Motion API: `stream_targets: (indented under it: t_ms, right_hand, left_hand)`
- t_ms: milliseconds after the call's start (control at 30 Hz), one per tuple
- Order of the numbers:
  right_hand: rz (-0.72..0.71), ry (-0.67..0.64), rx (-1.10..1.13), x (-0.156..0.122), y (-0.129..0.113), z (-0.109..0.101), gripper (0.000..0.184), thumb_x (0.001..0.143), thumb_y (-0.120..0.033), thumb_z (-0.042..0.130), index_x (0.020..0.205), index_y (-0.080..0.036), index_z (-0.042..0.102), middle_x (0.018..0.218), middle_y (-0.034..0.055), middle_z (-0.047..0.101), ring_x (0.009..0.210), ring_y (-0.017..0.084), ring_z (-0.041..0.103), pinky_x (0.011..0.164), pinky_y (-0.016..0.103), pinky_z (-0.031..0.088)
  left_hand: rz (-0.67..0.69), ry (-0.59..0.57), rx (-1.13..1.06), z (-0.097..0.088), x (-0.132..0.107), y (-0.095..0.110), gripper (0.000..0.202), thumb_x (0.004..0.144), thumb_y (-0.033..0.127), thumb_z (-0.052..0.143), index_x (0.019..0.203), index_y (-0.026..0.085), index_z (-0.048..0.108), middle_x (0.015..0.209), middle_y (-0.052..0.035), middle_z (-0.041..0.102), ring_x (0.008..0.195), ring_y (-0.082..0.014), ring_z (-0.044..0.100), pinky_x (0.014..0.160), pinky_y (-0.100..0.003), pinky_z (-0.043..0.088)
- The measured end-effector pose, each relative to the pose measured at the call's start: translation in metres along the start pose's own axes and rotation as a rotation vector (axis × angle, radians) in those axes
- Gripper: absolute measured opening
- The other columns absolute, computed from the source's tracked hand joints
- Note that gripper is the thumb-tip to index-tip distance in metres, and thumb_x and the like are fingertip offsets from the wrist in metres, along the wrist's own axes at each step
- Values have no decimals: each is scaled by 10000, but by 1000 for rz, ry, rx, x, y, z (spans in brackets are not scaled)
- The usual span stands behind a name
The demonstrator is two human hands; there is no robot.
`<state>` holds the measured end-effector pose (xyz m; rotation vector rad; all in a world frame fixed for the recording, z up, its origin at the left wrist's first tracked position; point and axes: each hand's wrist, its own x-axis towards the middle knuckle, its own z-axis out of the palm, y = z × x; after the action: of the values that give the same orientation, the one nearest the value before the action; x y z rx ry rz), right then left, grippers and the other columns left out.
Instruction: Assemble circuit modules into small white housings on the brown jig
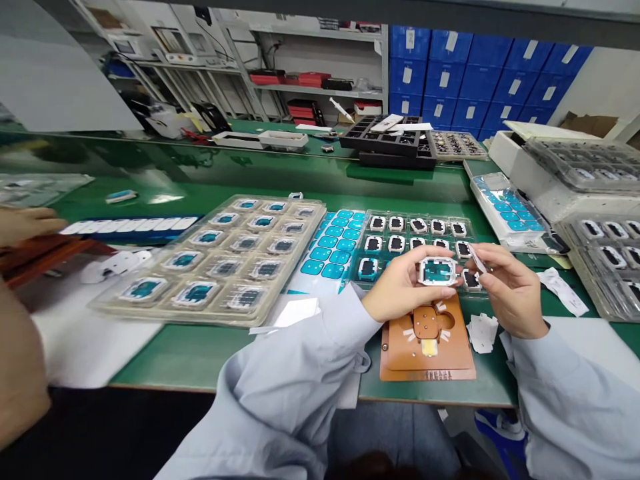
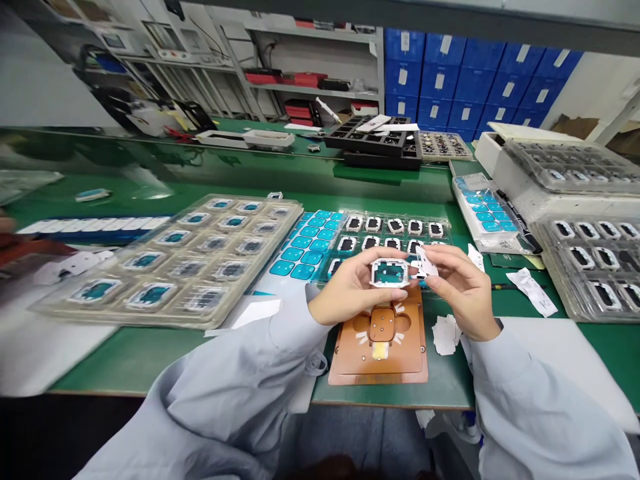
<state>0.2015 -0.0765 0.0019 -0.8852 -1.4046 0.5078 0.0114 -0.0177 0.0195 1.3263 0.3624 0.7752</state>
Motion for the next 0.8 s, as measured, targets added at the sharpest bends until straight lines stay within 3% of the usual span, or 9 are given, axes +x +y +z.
stream_targets:
  t_ms: [133, 400, 600, 800]
  right_hand:
    - [-40, -23, -63, -2, -5, 0, 237, 833, -313, 726, 1069, -335, 726, 1140, 66, 663, 1106, 266, 599, 830, 421, 576]
    - [-103, -77, -98, -4, -12, 2, 298, 837, -224, 717, 1105, -357, 711, 1117, 50, 656, 1085, 244, 601, 854, 402, 579]
    - [-164, -113, -180, -4, -16, 2, 387, 837, -168, 698, 1162, -377, 682, 1138, 46, 646, 1091, 251, 598, 854, 406, 568]
    - [-434, -227, -429, 1, -23, 3, 421, 821, -184, 709, 1207, -345, 661, 1065, 69, 676, 920, 247, 644, 775, 418, 537]
  left_hand:
    - [71, -7, 200, 0, 0, -4, 431, 656, 167, 802, 1064, 174, 664, 1136, -78, 689, 1001, -224, 686, 798, -314, 593]
    - [94, -19, 397, -3, -2, -4, 401, 685, 223, 797, 1072, 182, 700, 1030, -61, 729, 871, -211, 683, 721, -293, 570]
    - [75, -18, 372, 1, -3, -3, 479, 644, 251, 831, 1095, 171, 692, 1007, -61, 734, 817, -200, 686, 721, -291, 559]
    - [6, -3, 278, 4, -5, -2, 505, 643, 218, 806, 1125, 159, 669, 1002, -61, 729, 840, -193, 702, 754, -283, 572]
